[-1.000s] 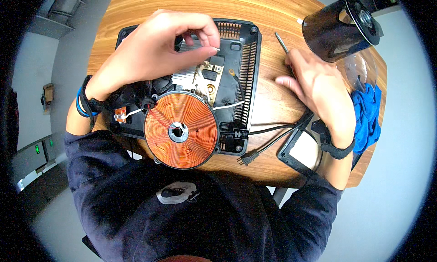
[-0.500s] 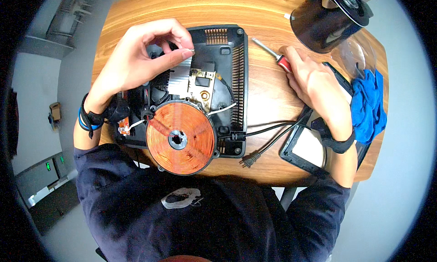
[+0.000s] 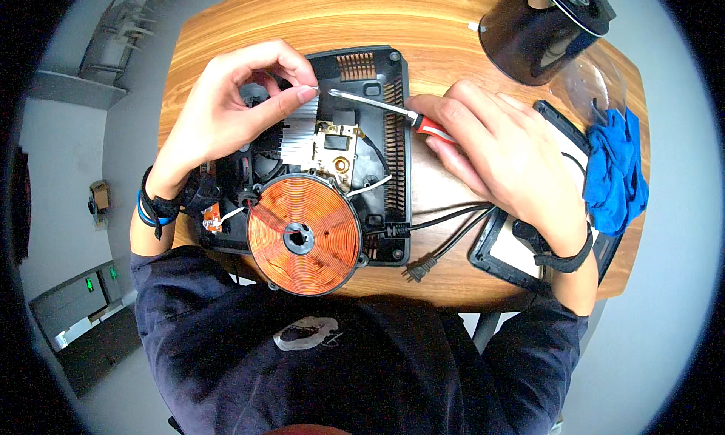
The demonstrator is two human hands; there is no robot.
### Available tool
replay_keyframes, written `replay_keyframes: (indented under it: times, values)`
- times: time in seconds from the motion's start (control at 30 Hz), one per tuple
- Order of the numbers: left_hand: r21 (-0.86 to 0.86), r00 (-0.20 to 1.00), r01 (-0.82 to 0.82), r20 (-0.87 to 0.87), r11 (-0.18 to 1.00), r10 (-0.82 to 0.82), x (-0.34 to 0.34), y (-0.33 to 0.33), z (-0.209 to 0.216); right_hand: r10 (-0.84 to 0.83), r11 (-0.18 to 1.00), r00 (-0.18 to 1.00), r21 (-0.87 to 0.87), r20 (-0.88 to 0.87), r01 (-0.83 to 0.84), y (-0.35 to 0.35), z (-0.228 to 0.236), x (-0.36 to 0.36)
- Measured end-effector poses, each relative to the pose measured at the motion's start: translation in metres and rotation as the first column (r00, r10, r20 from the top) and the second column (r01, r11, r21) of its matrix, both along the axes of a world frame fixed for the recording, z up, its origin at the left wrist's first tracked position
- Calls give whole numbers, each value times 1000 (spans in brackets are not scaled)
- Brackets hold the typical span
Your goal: The person reassembles an induction cooktop by hand and with a screwdriver. They secure internal components, place the copper coil, and attach the top cover, then flip the unit to show the finished exterior.
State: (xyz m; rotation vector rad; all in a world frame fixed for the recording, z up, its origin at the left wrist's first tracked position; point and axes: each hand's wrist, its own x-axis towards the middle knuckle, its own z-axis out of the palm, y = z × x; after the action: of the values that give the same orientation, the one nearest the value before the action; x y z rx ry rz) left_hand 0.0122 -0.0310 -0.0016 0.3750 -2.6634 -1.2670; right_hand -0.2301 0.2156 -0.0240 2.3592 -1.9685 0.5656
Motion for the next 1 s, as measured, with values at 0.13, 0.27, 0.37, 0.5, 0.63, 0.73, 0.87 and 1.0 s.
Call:
replay_keyframes:
  times: [0.13, 0.27, 0.37, 0.5, 0.63, 0.73, 0.87, 1.0]
  values:
    - [-6, 1000, 8, -7, 1000, -8, 0, -1, 0, -14, 998, 1000, -68, 27, 16, -3, 2, 4]
    - [-7, 1000, 14, -8, 1000, -14, 2, 0, 0, -4, 998, 1000, -70, 29, 6, -4, 1, 4]
    - [1, 1000, 15, -4, 1000, -15, 1, 1, 0, 3, 997, 1000, -83, 4, -3, -4, -1, 3]
    - [1, 1000, 22, -11, 1000, -22, 0, 1, -1, 2, 1000, 1000, -21, 7, -2, -1, -2, 0]
    - [-3, 1000, 20, -10, 1000, -20, 0, 2, 1, 4, 1000, 1000, 16, 5, -4, 1, 0, -1]
    - [-6, 1000, 21, -13, 1000, -22, 0, 2, 0, 1, 1000, 1000, 26, 6, -1, 1, 0, -1]
    - [-14, 1000, 21, -19, 1000, -22, 0, 3, 0, 11, 1000, 1000, -16, 15, -10, 0, -1, 0]
    - [-14, 1000, 16, -20, 1000, -16, 1, 4, 2, 16, 996, 1000, -87, 15, -15, -4, -3, 4]
